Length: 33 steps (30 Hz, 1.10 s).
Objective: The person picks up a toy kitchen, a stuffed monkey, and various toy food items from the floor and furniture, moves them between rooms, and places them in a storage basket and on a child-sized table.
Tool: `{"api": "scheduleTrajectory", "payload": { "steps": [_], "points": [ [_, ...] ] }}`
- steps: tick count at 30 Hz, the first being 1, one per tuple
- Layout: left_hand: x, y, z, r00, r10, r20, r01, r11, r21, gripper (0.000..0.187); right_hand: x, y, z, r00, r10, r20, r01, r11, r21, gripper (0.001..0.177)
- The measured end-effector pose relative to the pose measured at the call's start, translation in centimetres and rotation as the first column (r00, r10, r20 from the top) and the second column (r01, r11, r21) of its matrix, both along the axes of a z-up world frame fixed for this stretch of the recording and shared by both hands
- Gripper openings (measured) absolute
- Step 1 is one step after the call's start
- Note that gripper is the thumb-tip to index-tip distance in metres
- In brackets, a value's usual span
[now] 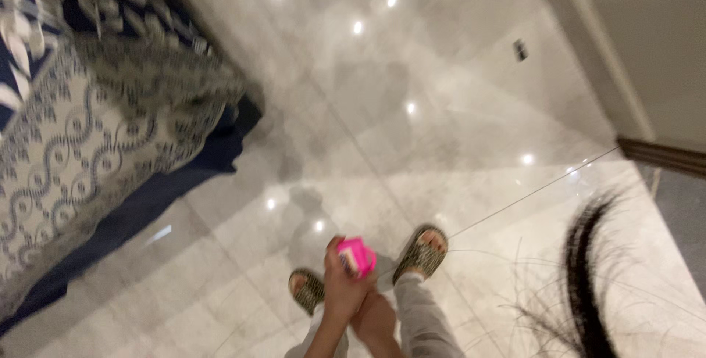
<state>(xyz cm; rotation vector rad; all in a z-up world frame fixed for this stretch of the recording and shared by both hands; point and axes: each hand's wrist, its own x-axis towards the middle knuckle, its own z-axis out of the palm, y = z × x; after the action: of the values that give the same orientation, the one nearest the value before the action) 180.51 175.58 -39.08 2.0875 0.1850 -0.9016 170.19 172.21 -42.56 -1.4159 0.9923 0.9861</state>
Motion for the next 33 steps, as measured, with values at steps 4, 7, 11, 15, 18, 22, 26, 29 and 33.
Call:
{"api": "scheduleTrajectory", "payload": {
  "steps": [4,7,11,15,18,22,26,29,33],
  "points": [
    [-0.3,-3.4,6.1,0.999,0.006,0.05,-0.01,0.997,0.079,0.089,-0.3,-1.1,-1.3,0.9,-0.402,0.171,0.389,0.915,0.102,0.043],
    [-0.1,-7.7,6.7,0.992,0.04,0.121,-0.027,0.993,-0.112,0.096,1.5,-4.1,-4.3,0.727,-0.642,0.243,0.623,0.766,0.158,0.045],
    [-0.1,-15.0,5.2,0.994,-0.035,0.107,0.05,0.989,-0.139,0.095,0.7,-7.4,-6.9,0.48,-0.845,0.236,0.836,0.522,0.17,0.048],
    [2.5,-22.4,4.1,0.975,-0.175,0.14,0.189,0.977,-0.094,0.091,0.1,-11.3,-8.9,0.511,-0.798,0.318,0.851,0.521,-0.061,0.052],
    [4.1,-25.0,3.6,0.934,-0.288,0.214,0.299,0.954,-0.024,0.089,-0.4,-14.1,-10.6,0.874,-0.46,0.159,0.481,0.766,-0.427,0.049],
    [4.6,-26.8,2.2,0.904,-0.404,0.14,0.407,0.913,0.008,0.091,0.6,-21.7,-15.4,0.726,-0.487,0.486,0.678,0.627,-0.384,0.033],
    [5.5,-26.7,1.2,0.926,-0.347,0.149,0.367,0.92,-0.135,0.078,6.6,-36.3,-23.9,0.95,-0.156,0.271,0.306,0.648,-0.698,0.033],
    [8.0,-26.0,0.1,0.764,-0.533,0.363,0.577,0.817,-0.015,0.086,9.4,-44.5,-28.5,0.978,-0.016,0.207,0.182,0.547,-0.817,0.024],
    [11.4,-25.8,0.3,0.716,-0.585,0.38,0.611,0.789,0.064,0.083,12.5,-52.7,-33.0,0.946,0.11,0.306,0.221,0.472,-0.853,0.019]
  ]
}}
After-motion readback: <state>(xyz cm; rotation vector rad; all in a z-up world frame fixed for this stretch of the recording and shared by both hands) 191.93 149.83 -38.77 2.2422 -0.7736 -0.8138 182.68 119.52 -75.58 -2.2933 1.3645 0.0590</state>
